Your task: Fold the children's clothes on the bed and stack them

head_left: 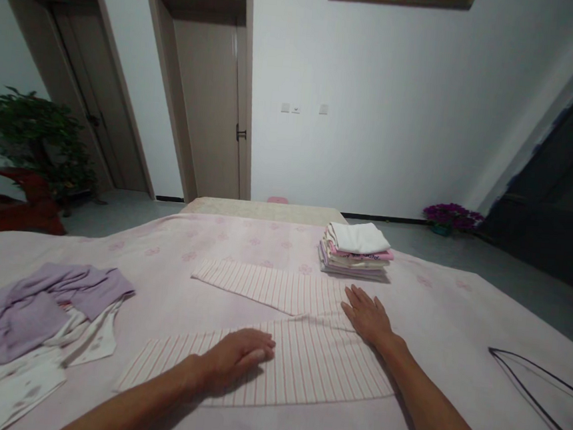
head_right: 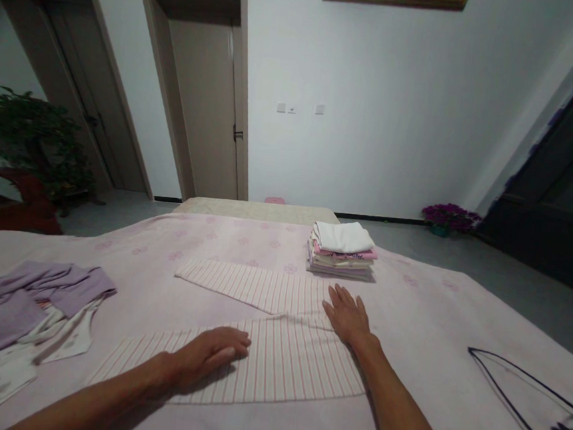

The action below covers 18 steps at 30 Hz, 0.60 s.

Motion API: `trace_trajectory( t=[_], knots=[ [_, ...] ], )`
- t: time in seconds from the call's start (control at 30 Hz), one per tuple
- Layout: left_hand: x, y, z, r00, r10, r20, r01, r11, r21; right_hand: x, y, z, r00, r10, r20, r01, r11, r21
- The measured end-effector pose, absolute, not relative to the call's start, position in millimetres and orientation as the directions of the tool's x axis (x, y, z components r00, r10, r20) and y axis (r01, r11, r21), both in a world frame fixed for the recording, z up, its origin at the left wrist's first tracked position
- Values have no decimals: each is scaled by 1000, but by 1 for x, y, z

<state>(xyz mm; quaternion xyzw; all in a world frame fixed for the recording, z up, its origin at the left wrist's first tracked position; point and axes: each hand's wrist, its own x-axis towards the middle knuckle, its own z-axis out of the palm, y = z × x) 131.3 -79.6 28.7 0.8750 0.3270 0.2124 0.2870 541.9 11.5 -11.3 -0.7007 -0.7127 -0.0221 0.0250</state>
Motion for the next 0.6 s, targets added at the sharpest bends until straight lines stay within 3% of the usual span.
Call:
trace_trajectory(
  t=[0.1,0.23,0.6],
  knots=[
    [99,-36,27,404,904,142,611,-382,694,542,13,-10,0,998,69,999,3,-34],
    [53,29,31,46,979,198,816,-151,558,541,14,-11,15,993,119,998,-7,-66],
    [7,118,20,-3,998,58,959,-14,284,539,14,-12,38,987,155,995,-23,-98]
  ],
)
